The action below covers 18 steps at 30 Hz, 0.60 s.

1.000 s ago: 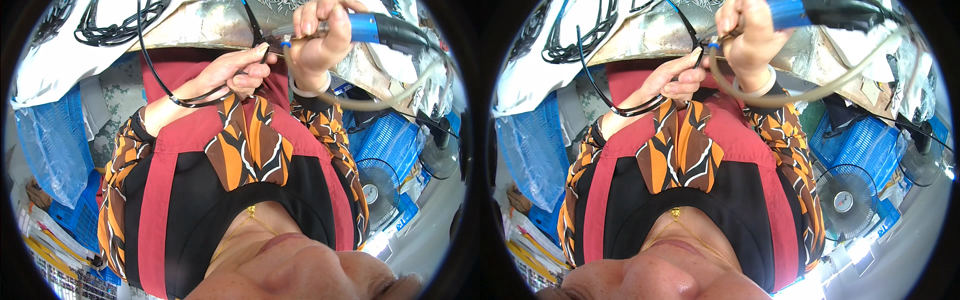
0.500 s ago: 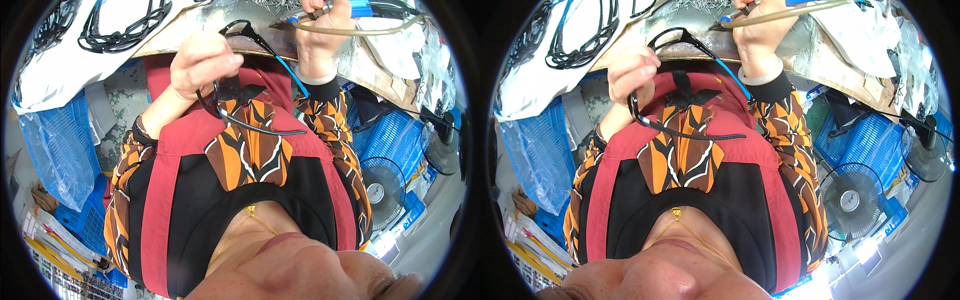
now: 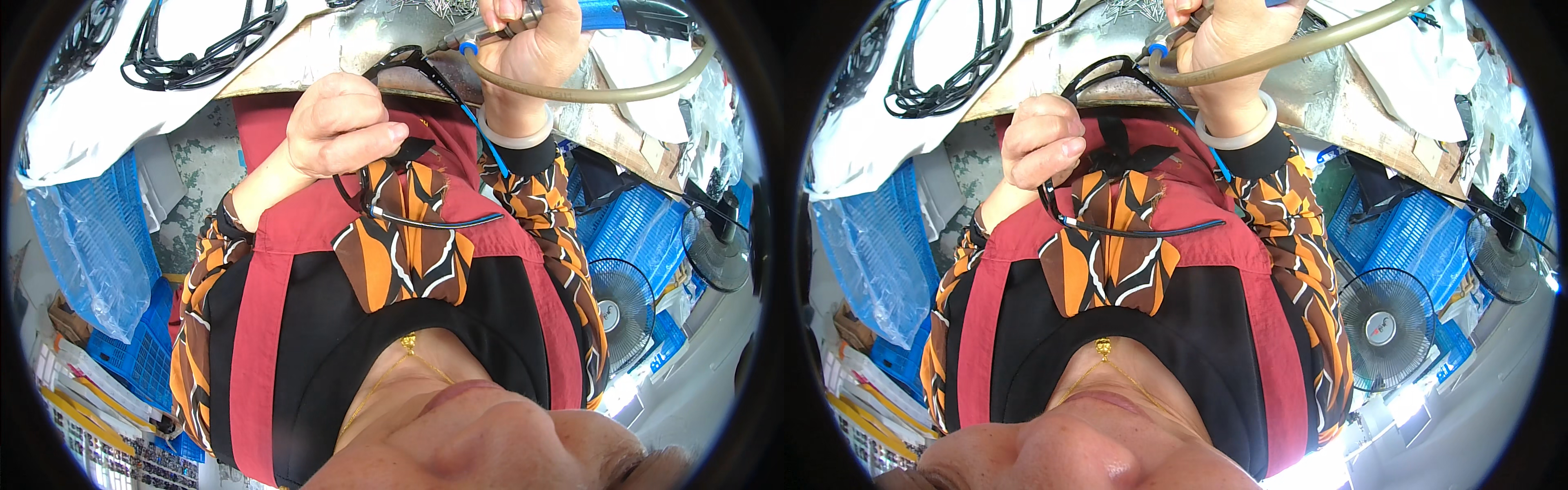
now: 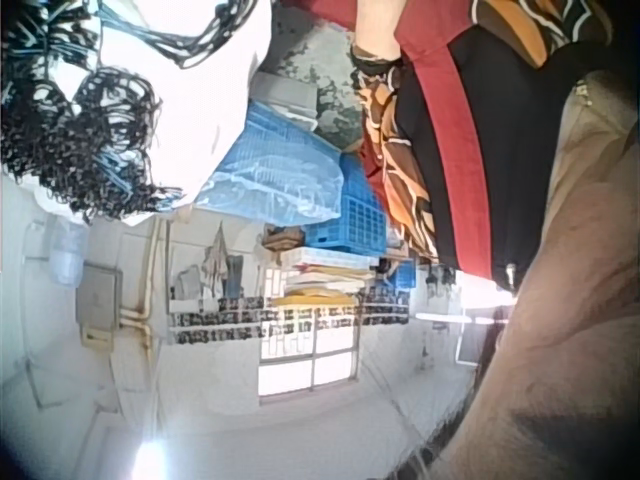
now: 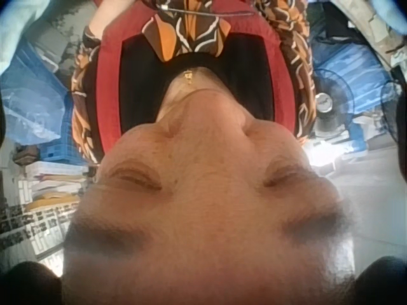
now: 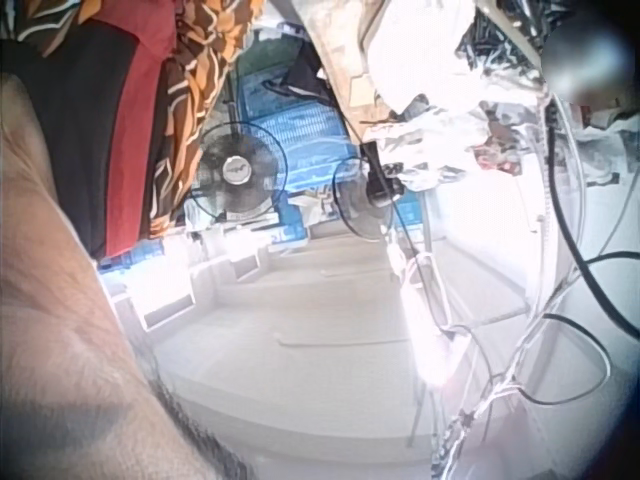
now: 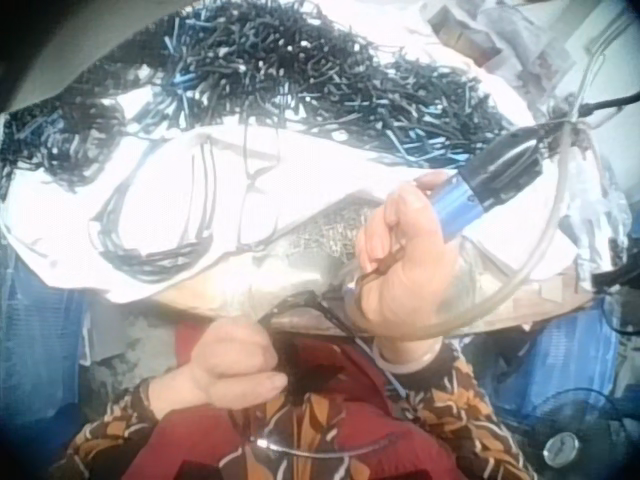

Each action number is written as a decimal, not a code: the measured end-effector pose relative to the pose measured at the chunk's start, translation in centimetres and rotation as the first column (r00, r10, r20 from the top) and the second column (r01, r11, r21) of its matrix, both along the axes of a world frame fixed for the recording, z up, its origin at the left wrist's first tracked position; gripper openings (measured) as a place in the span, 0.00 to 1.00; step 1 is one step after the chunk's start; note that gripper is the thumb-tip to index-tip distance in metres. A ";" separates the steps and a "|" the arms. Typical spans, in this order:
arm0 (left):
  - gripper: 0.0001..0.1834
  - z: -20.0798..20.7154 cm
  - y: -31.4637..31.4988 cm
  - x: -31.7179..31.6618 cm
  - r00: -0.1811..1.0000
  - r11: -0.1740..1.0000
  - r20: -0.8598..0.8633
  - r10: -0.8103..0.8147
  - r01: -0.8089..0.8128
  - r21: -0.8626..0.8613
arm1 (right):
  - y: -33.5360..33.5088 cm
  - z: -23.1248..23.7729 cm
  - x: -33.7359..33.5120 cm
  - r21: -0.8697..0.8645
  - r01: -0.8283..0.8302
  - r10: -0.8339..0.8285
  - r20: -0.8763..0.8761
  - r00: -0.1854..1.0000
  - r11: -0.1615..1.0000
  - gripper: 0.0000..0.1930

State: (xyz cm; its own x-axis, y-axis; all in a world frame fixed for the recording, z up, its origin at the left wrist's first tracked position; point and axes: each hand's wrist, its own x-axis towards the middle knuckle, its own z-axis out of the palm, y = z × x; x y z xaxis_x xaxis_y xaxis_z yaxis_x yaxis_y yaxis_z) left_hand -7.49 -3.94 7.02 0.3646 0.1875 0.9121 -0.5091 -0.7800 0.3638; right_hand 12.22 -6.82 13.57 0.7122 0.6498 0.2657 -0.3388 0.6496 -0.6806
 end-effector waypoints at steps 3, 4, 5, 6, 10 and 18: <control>0.23 0.4 -0.4 0.1 1.000 1.000 0.003 -0.019 0.019 0.011 | -0.5 0.3 0.4 0.052 -0.049 0.049 -0.013 0.999 0.997 0.13; 0.23 0.6 -0.5 0.2 0.999 0.999 0.010 -0.030 0.030 0.013 | -0.7 0.5 0.5 0.075 -0.071 0.073 -0.028 0.997 0.995 0.13; 0.23 0.7 -0.6 0.2 1.000 1.000 0.003 -0.018 0.018 0.021 | -0.6 0.5 0.6 0.067 -0.043 0.041 0.029 0.999 0.997 0.13; 0.23 0.8 -0.6 0.2 1.000 1.000 0.003 -0.014 0.014 0.027 | -0.6 0.5 0.5 0.045 -0.017 0.015 0.040 0.999 0.999 0.13; 0.23 0.6 -0.7 0.1 0.999 0.999 0.024 -0.024 0.024 0.024 | -0.5 0.3 0.2 -0.002 0.037 -0.037 0.025 0.999 0.999 0.14; 0.23 0.5 -0.6 -0.1 0.999 0.999 -0.010 -0.030 0.031 0.018 | 0.0 -0.4 0.6 0.061 0.016 -0.022 0.087 0.996 0.998 0.13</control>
